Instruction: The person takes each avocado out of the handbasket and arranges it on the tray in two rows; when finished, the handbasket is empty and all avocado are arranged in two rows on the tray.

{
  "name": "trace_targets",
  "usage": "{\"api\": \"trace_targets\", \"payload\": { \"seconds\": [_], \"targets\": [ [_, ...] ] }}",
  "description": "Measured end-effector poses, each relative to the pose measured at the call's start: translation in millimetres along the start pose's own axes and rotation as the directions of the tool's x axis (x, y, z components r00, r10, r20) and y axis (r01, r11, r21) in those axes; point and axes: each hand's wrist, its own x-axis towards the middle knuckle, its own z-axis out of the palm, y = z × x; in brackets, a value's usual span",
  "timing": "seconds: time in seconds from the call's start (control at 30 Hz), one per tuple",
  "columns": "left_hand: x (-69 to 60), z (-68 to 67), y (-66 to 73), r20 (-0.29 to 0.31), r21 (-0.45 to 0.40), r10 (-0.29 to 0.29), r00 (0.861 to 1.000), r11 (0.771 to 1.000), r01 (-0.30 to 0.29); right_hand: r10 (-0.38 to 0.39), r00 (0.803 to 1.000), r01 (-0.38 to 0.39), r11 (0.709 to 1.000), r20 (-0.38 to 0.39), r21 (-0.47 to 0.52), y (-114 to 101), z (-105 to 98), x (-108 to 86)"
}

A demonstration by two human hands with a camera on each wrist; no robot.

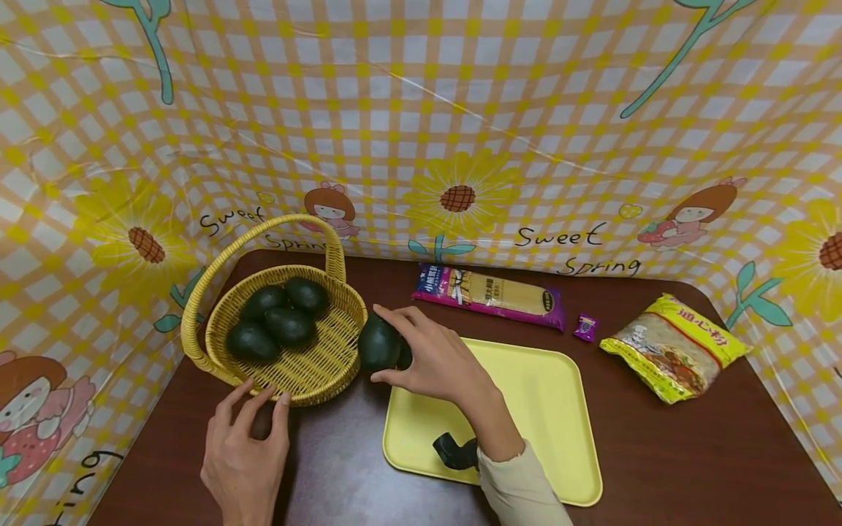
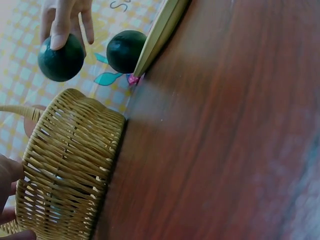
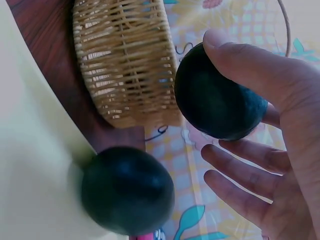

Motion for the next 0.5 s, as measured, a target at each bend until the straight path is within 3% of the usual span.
{"api": "trace_targets", "payload": {
  "seconds": [0.5],
  "targets": [
    [-0.9,0.2,0.3,0.001,-0.009,-0.024,1.000,1.000,0.024,0.115,0.992,-0.115,0.993,-0.046,0.023,18.5,-19.0,-24.4]
  ]
}}
